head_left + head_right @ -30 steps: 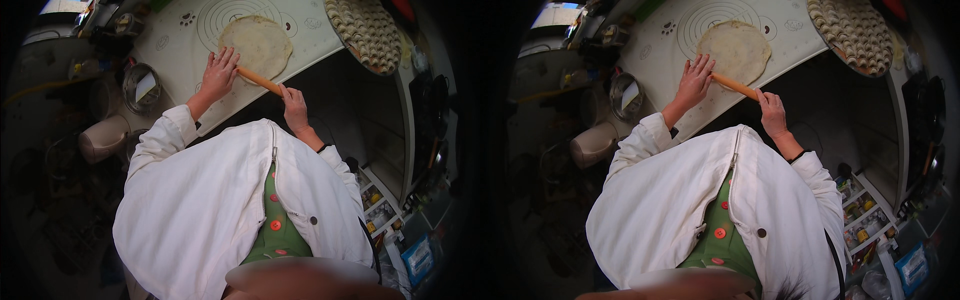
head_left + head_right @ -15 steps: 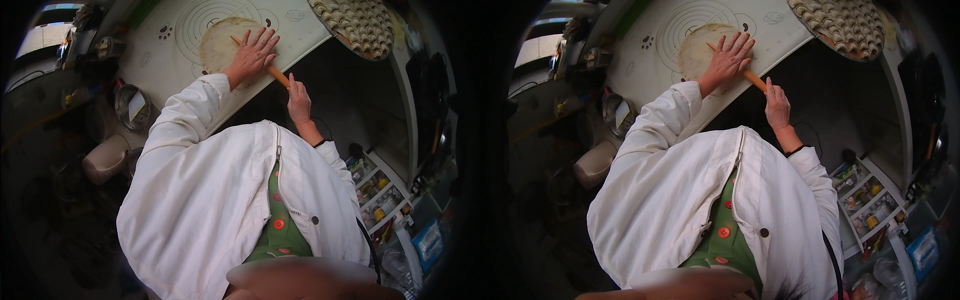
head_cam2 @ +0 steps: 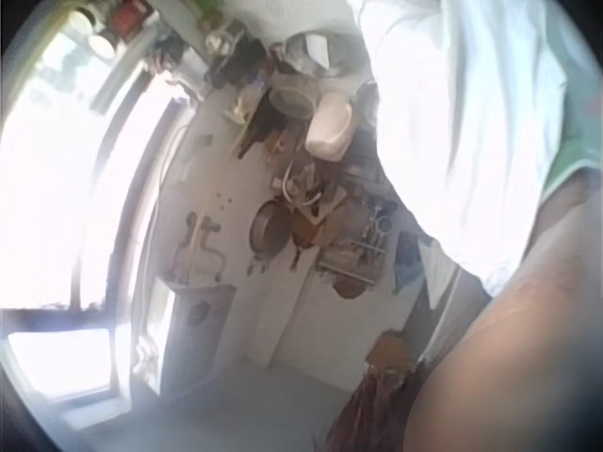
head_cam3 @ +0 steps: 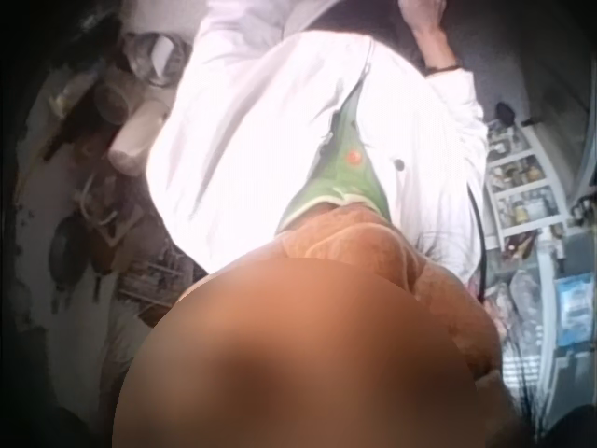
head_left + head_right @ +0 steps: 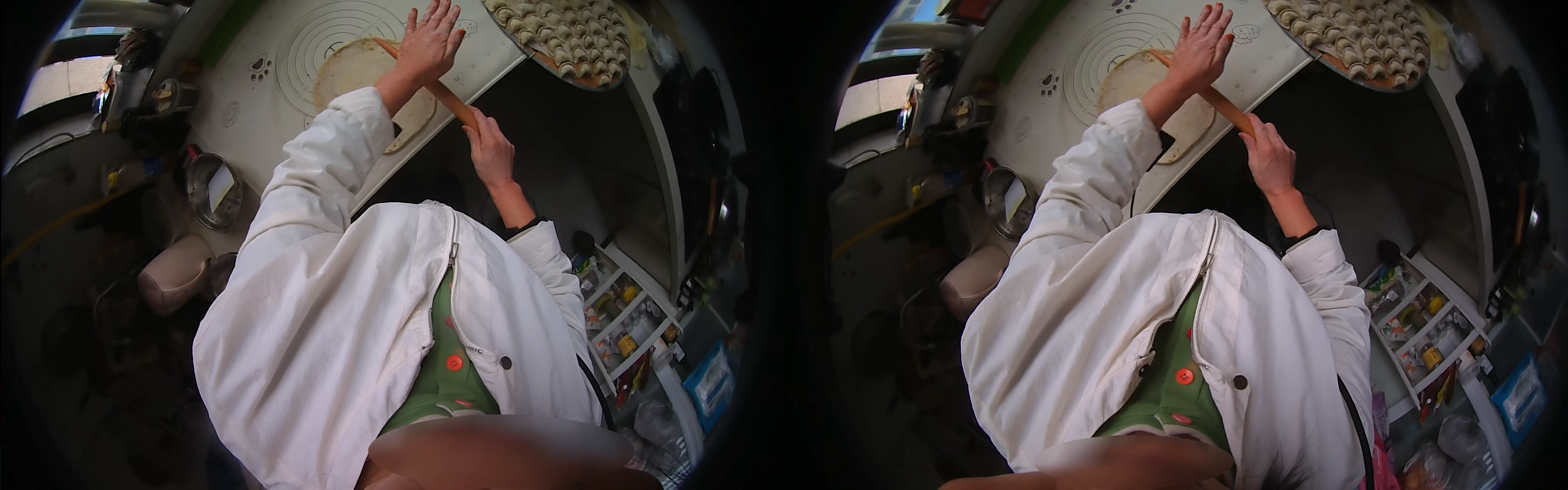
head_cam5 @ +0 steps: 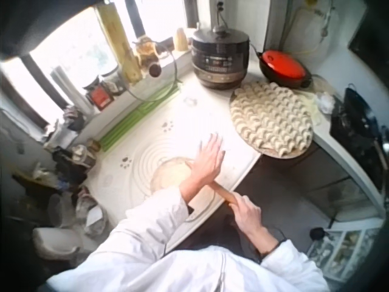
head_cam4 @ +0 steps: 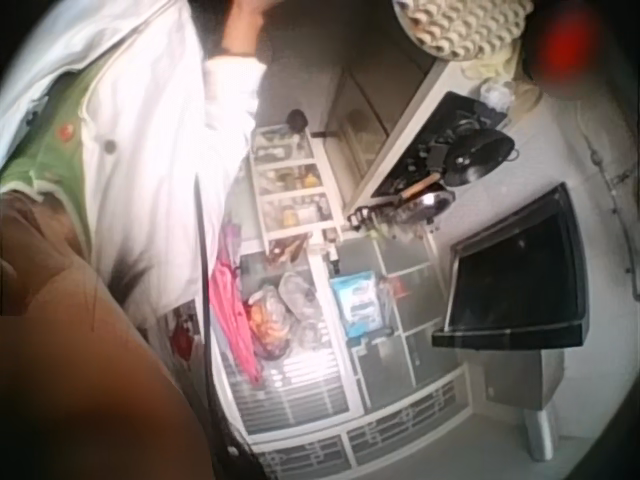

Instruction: The person kneads a small piece of dough into a ball, then uses a wooden rolling pin to flatten it into a thin circular sheet on a silicone mat. The person periodically rotates the dough while rolling to maintain an even shape. The clip ends with the person moving away from the mat and handling a metal bowl.

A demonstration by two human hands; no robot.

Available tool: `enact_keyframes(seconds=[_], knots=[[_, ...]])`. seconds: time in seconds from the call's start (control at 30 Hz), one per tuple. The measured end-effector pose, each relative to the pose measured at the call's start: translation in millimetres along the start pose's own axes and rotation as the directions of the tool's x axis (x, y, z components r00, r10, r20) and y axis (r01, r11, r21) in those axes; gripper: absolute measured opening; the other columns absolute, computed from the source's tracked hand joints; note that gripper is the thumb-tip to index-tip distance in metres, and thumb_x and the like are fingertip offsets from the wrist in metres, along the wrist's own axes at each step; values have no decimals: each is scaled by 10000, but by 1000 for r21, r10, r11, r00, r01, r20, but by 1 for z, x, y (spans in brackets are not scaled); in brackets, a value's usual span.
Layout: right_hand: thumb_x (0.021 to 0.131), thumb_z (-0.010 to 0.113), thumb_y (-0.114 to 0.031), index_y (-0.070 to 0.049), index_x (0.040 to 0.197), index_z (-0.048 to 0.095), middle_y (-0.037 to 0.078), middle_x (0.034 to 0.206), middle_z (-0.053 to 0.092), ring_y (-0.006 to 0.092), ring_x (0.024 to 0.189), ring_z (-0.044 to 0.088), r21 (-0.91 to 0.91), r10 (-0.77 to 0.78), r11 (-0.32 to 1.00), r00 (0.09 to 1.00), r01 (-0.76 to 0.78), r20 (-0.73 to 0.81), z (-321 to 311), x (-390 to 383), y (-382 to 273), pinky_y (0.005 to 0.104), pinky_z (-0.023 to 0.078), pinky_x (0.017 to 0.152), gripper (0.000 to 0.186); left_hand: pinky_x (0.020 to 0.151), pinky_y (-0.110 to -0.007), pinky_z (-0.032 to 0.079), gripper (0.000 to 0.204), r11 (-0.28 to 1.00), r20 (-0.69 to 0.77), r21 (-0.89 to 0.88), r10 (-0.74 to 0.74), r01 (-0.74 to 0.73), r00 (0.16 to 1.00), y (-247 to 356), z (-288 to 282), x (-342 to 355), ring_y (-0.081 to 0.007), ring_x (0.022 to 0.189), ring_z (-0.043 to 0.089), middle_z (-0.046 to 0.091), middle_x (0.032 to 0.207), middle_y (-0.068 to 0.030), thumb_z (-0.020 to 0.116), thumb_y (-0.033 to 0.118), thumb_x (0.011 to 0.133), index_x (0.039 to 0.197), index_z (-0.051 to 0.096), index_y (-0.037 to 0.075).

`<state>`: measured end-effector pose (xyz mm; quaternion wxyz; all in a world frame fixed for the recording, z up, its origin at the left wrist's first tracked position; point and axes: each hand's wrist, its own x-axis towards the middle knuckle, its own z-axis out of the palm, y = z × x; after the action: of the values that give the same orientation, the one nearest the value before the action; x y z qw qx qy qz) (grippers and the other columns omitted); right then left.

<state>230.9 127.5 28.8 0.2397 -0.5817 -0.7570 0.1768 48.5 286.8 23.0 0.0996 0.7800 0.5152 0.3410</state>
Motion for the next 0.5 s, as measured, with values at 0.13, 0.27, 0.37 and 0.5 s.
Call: enact_keyframes(seconds=[0.13, 0.27, 0.37, 0.5], knots=[[912, 626, -228, -177, 1357, 498, 87, 890, 550, 309, 777, 635, 23, -29, 999, 999, 28, 36, 14, -21, -28, 417, 534, 621, 466, 1167, -489, 180, 504, 996, 163, 65, 54, -65, 985, -2, -62, -74, -283, 1439, 277, 347, 1532, -123, 436, 300, 1000, 1459, 387, 97], [913, 626, -206, -254, 1407, 476, 77, 879, 501, 290, 724, 609, -32, 22, 999, 994, -19, 106, 30, -26, -32, 401, 528, 615, 518, 1169, -470, 201, 587, 984, 398, 173, -27, -46, 917, -11, -79, -132, -276, 1453, 242, 294, 1559, -103, 483, 319, 977, 1497, 312, 105], [938, 598, -212, -240, 1400, 494, 72, 918, 492, 271, 734, 603, -89, -5, 996, 1000, 6, 12, 32, -18, -20, 393, 527, 615, 474, 1180, -462, 167, 640, 979, 428, 204, -99, 10, 898, -15, -57, -128, -272, 1477, 171, 208, 1598, -77, 454, 378, 985, 1529, 237, 121], [943, 594, -228, -186, 1364, 526, 57, 932, 505, 252, 798, 629, -142, 33, 989, 999, -34, -10, 29, -2, -7, 378, 540, 608, 428, 1177, -497, 132, 646, 973, 295, 224, -15, -54, 955, -20, -8, -75, -268, 1469, 197, 240, 1588, -74, 438, 432, 978, 1520, 269, 125]])
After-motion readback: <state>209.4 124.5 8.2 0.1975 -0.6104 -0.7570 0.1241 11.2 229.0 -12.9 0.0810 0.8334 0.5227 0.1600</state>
